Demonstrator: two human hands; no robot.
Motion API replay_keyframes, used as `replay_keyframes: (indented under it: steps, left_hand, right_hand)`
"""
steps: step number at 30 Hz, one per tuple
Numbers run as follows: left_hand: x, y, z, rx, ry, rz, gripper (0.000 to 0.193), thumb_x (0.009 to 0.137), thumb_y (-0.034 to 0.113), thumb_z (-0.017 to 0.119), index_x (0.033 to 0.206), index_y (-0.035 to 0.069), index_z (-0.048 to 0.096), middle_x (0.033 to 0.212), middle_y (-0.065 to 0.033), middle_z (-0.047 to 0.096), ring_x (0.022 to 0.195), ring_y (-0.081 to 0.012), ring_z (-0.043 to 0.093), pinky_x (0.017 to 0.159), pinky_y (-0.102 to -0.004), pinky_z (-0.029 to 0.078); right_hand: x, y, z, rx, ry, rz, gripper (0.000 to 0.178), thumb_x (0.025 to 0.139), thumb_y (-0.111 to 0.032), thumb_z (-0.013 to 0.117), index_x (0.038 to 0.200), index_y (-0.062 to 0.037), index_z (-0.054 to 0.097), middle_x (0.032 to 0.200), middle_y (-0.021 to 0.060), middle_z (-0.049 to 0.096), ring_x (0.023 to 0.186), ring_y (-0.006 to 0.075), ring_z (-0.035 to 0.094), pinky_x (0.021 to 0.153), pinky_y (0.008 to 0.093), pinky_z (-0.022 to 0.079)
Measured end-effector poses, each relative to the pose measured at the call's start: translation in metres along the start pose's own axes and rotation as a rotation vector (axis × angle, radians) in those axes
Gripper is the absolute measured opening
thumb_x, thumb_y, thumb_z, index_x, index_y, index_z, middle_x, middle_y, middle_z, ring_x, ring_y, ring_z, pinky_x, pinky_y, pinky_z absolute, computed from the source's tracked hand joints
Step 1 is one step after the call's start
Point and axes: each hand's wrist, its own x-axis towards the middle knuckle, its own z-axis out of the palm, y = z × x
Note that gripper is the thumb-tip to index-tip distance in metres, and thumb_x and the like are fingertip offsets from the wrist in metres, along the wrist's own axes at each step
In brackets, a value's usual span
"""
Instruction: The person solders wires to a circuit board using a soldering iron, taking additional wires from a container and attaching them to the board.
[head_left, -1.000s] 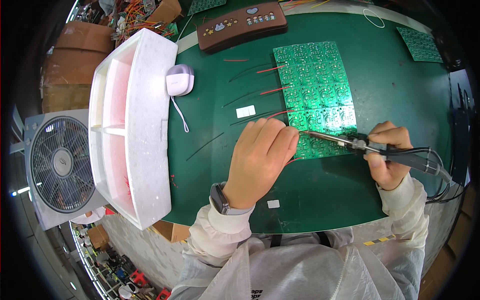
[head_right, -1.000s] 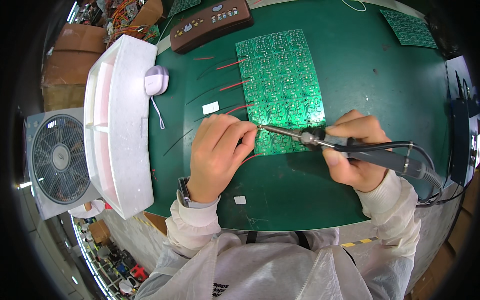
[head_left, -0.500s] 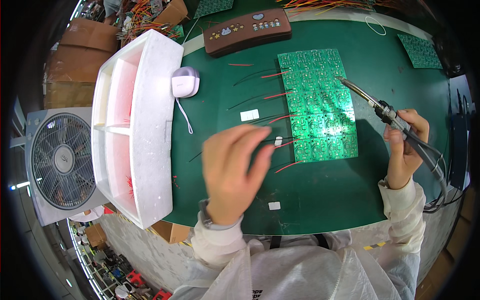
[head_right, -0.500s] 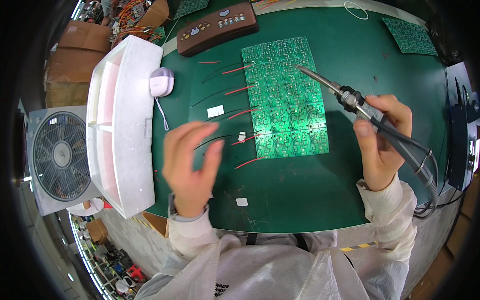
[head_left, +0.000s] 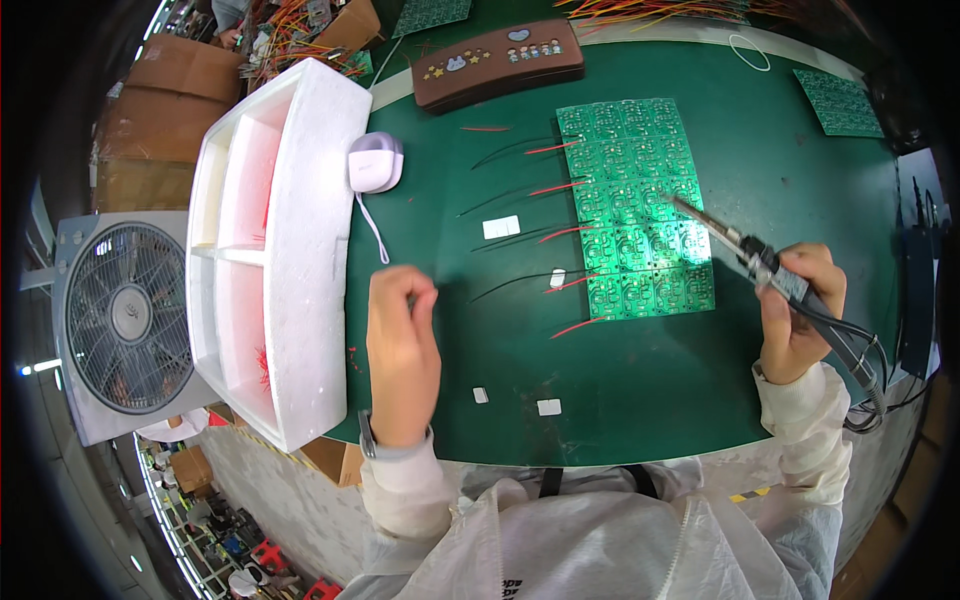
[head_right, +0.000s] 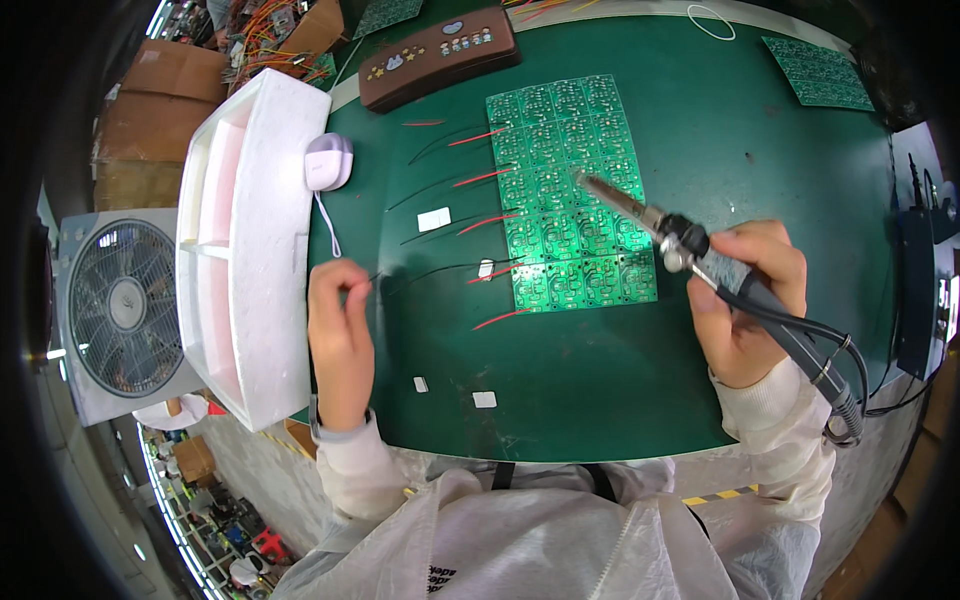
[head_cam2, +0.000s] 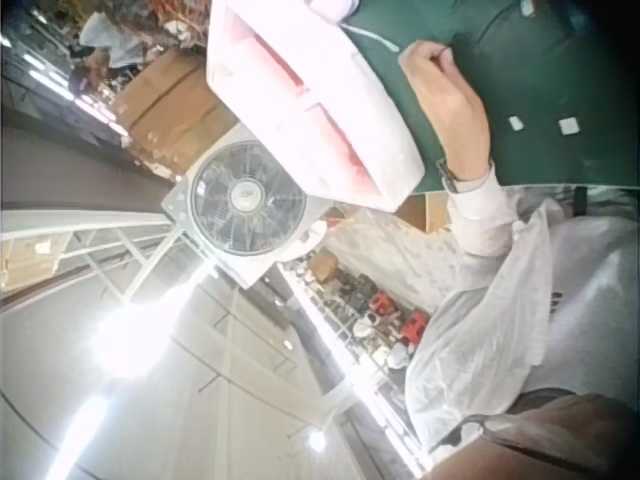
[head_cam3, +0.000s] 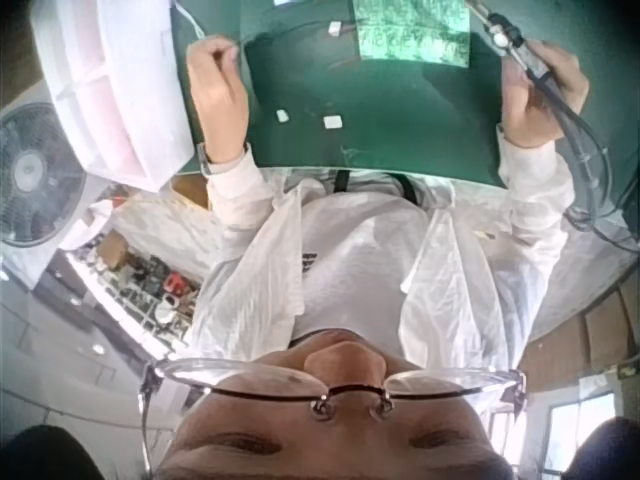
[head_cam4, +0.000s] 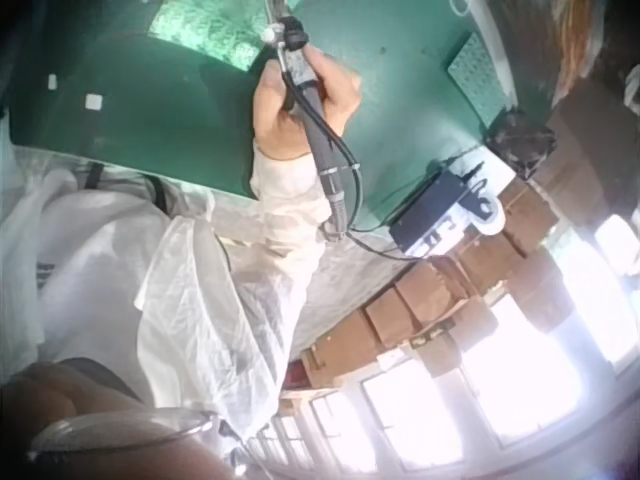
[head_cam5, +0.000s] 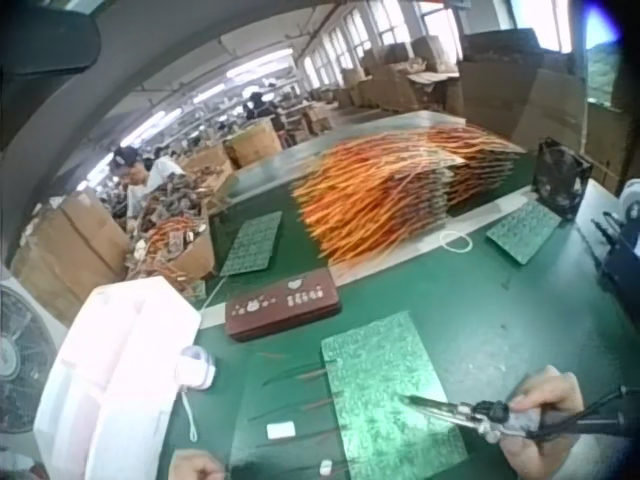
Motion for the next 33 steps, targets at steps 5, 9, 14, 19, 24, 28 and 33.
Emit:
replay_keyframes:
  steps: [5,9,14,19,24,28,33]
  left_hand:
    - [-0.016,0.065,0.012,-0.346,-0.175,0.084,0.015,0.076,-0.003,0.053,0.087,0.001,0.045,0.080,-0.0130,0.048,0.071,-0.0243,0.049,0.062,-0.0297,0.041]
    - [-0.004,0.060,0.041,-0.213,-0.192,0.177,0.016,0.071,-0.003,0.059,0.083,0.001,0.049,0.079,-0.0107,0.051,0.070,-0.0244,0.052,0.057,-0.0313,0.042]
    - [-0.002,0.056,0.048,-0.217,-0.140,0.198,0.017,0.066,-0.002,0.064,0.079,0.003,0.055,0.077,-0.0074,0.053,0.069,-0.0223,0.052,0.057,-0.0300,0.042]
    - [-0.004,0.055,0.053,-0.247,-0.093,0.201,0.016,0.063,-0.003,0.066,0.076,0.003,0.058,0.073,-0.0057,0.053,0.066,-0.0206,0.053,0.056,-0.0290,0.043]
    - [-0.003,0.054,0.054,-0.269,-0.109,0.203,0.017,0.062,-0.004,0.066,0.075,0.003,0.058,0.071,-0.0054,0.053,0.063,-0.0183,0.053,0.053,-0.0274,0.042]
    - [-0.005,0.055,0.055,-0.309,-0.135,0.127,0.016,0.063,-0.005,0.065,0.074,0.003,0.058,0.070,-0.0049,0.053,0.057,-0.0139,0.053,0.049,-0.0242,0.041]
    - [-0.004,0.056,0.053,-0.397,-0.145,0.065,0.014,0.063,-0.006,0.064,0.074,0.003,0.059,0.070,-0.0045,0.053,0.055,-0.0114,0.052,0.049,-0.0224,0.041]
  right_hand:
    - [-0.007,-0.001,-0.007,0.118,-0.089,-0.047,0.034,0.074,-0.021,0.062,0.090,-0.0014,0.040,0.075,0.0106,0.047,0.057,0.0134,0.043,0.052,0.0250,0.036]
    - [-0.013,-0.004,-0.006,0.265,-0.179,0.051,0.033,0.073,-0.020,0.063,0.090,-0.0024,0.041,0.074,0.0093,0.047,0.059,0.0133,0.044,0.054,0.0255,0.036]
    - [-0.012,-0.008,-0.006,0.315,-0.270,0.066,0.028,0.070,-0.013,0.062,0.088,-0.0035,0.043,0.073,0.0074,0.048,0.058,0.0131,0.043,0.054,0.0256,0.036]
    - [-0.012,-0.011,-0.006,0.316,-0.264,0.135,0.028,0.070,-0.013,0.063,0.089,-0.0033,0.044,0.073,0.0071,0.048,0.058,0.0127,0.043,0.054,0.0252,0.036]
    - [-0.011,-0.008,-0.005,0.314,-0.277,0.101,0.027,0.070,-0.012,0.062,0.088,-0.0031,0.044,0.072,0.0072,0.048,0.057,0.0124,0.043,0.052,0.0244,0.035]
    - [-0.012,-0.006,-0.005,0.315,-0.271,0.101,0.027,0.070,-0.012,0.062,0.088,-0.0028,0.045,0.073,0.0076,0.048,0.057,0.0122,0.043,0.052,0.0241,0.035]
    - [-0.013,-0.005,-0.003,0.320,-0.282,0.085,0.028,0.069,-0.011,0.062,0.089,-0.0022,0.045,0.073,0.0081,0.049,0.057,0.0120,0.044,0.051,0.0235,0.036]
